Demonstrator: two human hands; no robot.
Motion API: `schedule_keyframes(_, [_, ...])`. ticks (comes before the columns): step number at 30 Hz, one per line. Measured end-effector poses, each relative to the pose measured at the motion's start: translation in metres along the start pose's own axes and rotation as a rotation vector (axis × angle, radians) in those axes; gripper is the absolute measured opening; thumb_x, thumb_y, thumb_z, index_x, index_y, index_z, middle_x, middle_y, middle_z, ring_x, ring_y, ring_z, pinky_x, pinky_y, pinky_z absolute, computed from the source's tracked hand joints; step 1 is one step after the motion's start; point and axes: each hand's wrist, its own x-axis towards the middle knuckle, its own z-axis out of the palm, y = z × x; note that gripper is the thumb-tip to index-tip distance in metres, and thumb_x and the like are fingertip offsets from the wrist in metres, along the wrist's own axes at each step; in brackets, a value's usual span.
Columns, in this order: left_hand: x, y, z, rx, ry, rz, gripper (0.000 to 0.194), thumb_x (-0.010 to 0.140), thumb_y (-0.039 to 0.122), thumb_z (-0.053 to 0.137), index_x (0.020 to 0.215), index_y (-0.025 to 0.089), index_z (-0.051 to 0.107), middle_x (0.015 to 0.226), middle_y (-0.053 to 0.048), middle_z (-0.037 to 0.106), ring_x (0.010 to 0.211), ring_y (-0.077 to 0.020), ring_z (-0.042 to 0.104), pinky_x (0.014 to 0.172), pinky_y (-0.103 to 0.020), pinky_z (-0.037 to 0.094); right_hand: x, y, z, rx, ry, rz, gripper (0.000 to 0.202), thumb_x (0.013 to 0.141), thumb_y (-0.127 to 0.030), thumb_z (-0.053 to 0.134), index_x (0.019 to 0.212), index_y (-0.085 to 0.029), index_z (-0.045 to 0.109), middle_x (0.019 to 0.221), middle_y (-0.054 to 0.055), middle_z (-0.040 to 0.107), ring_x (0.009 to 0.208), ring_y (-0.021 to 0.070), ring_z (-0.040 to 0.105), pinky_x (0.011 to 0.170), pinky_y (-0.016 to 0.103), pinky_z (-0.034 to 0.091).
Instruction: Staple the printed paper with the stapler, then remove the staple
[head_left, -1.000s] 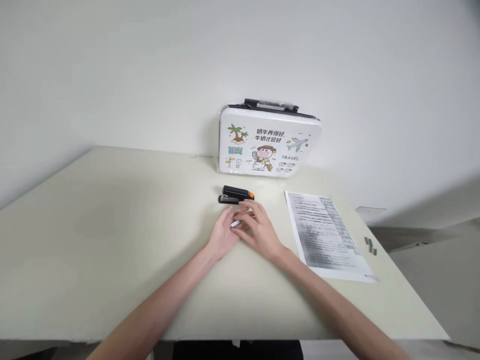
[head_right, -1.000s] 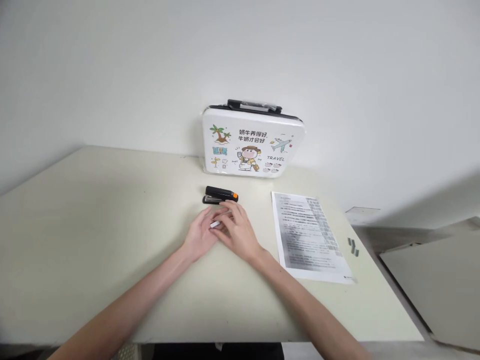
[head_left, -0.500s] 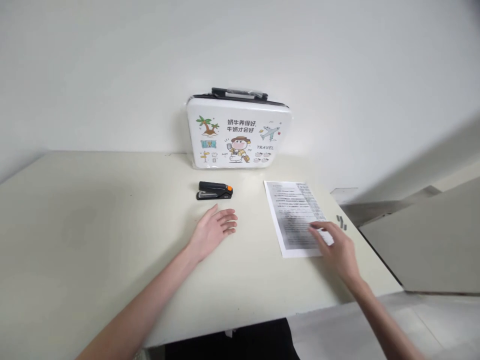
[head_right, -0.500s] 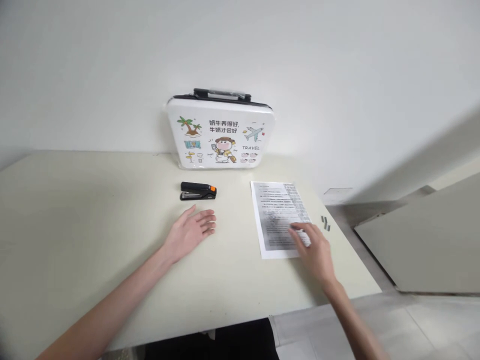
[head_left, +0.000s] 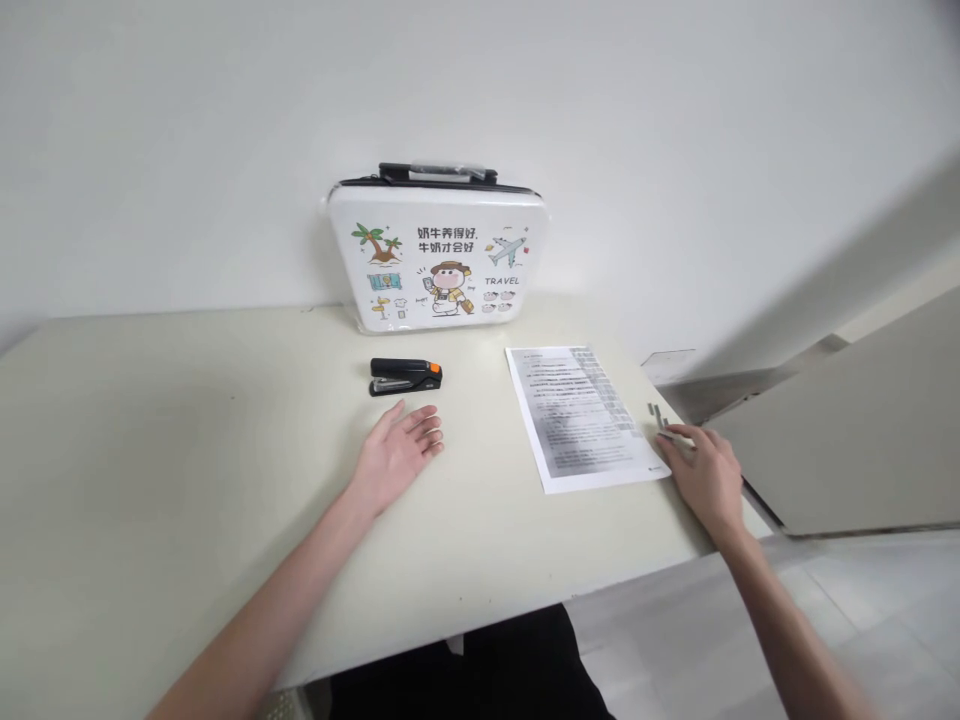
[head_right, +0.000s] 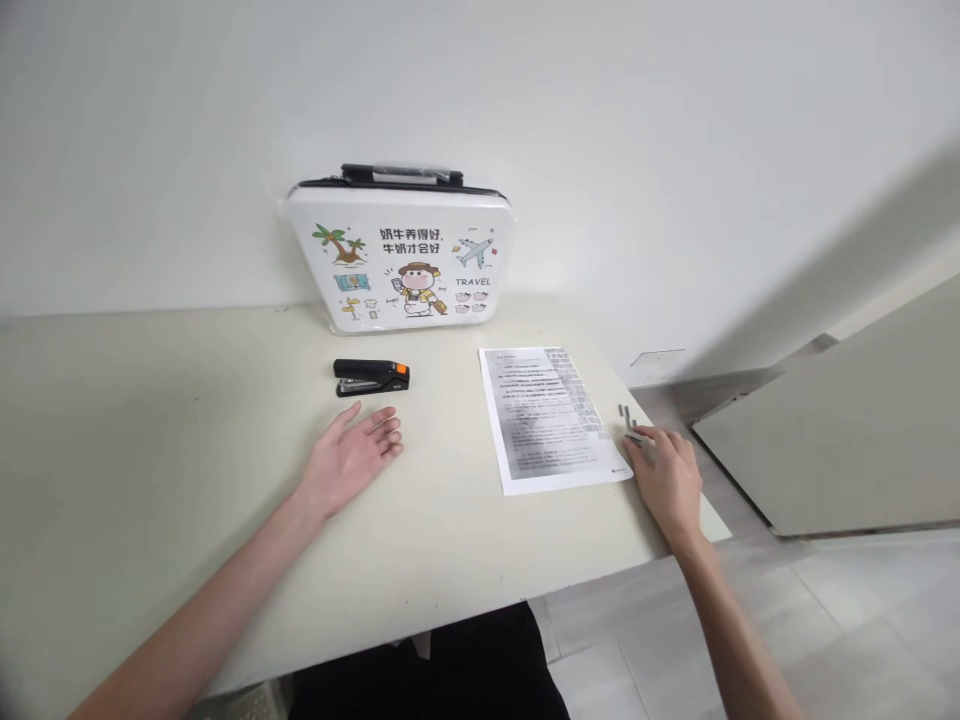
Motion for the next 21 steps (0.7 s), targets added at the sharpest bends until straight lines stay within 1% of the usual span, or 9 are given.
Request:
schedule_keyframes(3, [0.001, 0.0, -0.001, -0.003, 0.001, 0.009, 0.038, 0.106, 0.035, 0.05, 0.102, 0.005, 0.075, 0.087, -0.013, 0.067, 0.077, -0.0205, 0.066, 0.071, -0.032, 0.059, -0.004, -0.007, -0.005, 0.06, 0.02, -0.002, 0.049, 0.099, -0.063, 0.053, 0.116, -0.021, 0.071, 0.112, 0.014, 0.072, 0.095, 0.0304, 0.066, 0.09, 0.047, 0.051])
schedule_keyframes(5, [0.002, 0.0, -0.002, -0.002, -0.002, 0.013, 0.039, 0.106, 0.035, 0.05, 0.102, 0.005, 0.075, 0.087, -0.013, 0.067, 0.077, -0.0204, 0.066, 0.071, -0.032, 0.059, -0.008, -0.015, -0.009, 0.095, 0.015, -0.047, 0.043, 0.101, -0.058, 0.053, 0.116, -0.022, 0.07, 0.113, 0.013, 0.072, 0.095, 0.0299, 0.067, 0.09, 0.046, 0.052])
schedule_keyframes(9, [0.004, 0.0, -0.005, 0.007, -0.012, 0.029, 0.036, 0.105, 0.034, 0.053, 0.101, 0.007, 0.076, 0.087, -0.013, 0.068, 0.078, -0.0197, 0.066, 0.07, -0.031, 0.06, -0.013, -0.04, -0.018, 0.155, -0.018, -0.187, 0.034, 0.105, -0.05, 0.051, 0.118, -0.024, 0.069, 0.117, 0.012, 0.074, 0.114, 0.0321, 0.066, 0.1, 0.048, 0.052])
schedule_keyframes(12, [0.005, 0.0, -0.008, 0.029, -0.025, 0.043, 0.033, 0.103, 0.035, 0.057, 0.1, 0.009, 0.077, 0.087, -0.012, 0.069, 0.077, -0.0192, 0.066, 0.071, -0.031, 0.06, -0.015, -0.058, -0.017, 0.194, -0.086, -0.228, 0.037, 0.106, -0.049, 0.049, 0.131, -0.025, 0.064, 0.13, 0.013, 0.07, 0.125, 0.0319, 0.064, 0.106, 0.049, 0.052])
schedule_keyframes(14, [0.006, 0.001, -0.011, 0.052, -0.032, 0.059, 0.032, 0.102, 0.036, 0.059, 0.1, 0.01, 0.077, 0.087, -0.012, 0.07, 0.077, -0.0189, 0.067, 0.071, -0.03, 0.06, -0.014, -0.067, -0.012, 0.209, -0.15, -0.244, 0.046, 0.107, -0.05, 0.048, 0.144, -0.026, 0.057, 0.145, 0.014, 0.063, 0.136, 0.0326, 0.059, 0.111, 0.052, 0.051])
schedule_keyframes(17, [0.009, 0.005, -0.014, 0.111, 0.0, 0.082, 0.029, 0.102, 0.032, 0.059, 0.1, 0.01, 0.078, 0.092, -0.012, 0.073, 0.082, -0.0192, 0.07, 0.076, -0.029, 0.06, -0.012, -0.073, -0.001, 0.207, -0.249, -0.265, 0.058, 0.108, -0.053, 0.045, 0.158, -0.025, 0.044, 0.164, 0.014, 0.047, 0.151, 0.033, 0.046, 0.12, 0.056, 0.044])
schedule_keyframes(19, [0.011, 0.009, -0.017, 0.148, 0.035, 0.1, 0.027, 0.102, 0.028, 0.058, 0.099, 0.011, 0.078, 0.101, -0.014, 0.076, 0.091, -0.0212, 0.073, 0.084, -0.031, 0.061, -0.01, -0.075, 0.007, 0.191, -0.297, -0.291, 0.061, 0.109, -0.054, 0.042, 0.163, -0.027, 0.038, 0.171, 0.011, 0.038, 0.159, 0.0319, 0.034, 0.127, 0.058, 0.036])
schedule_keyframes(21, [0.012, 0.015, -0.021, 0.168, 0.047, 0.124, 0.025, 0.1, 0.025, 0.057, 0.099, 0.011, 0.078, 0.113, -0.017, 0.077, 0.104, -0.0241, 0.074, 0.095, -0.033, 0.059, -0.011, -0.077, 0.014, 0.166, -0.337, -0.322, 0.062, 0.11, -0.054, 0.039, 0.166, -0.03, 0.033, 0.175, 0.007, 0.031, 0.163, 0.0306, 0.023, 0.13, 0.059, 0.029])
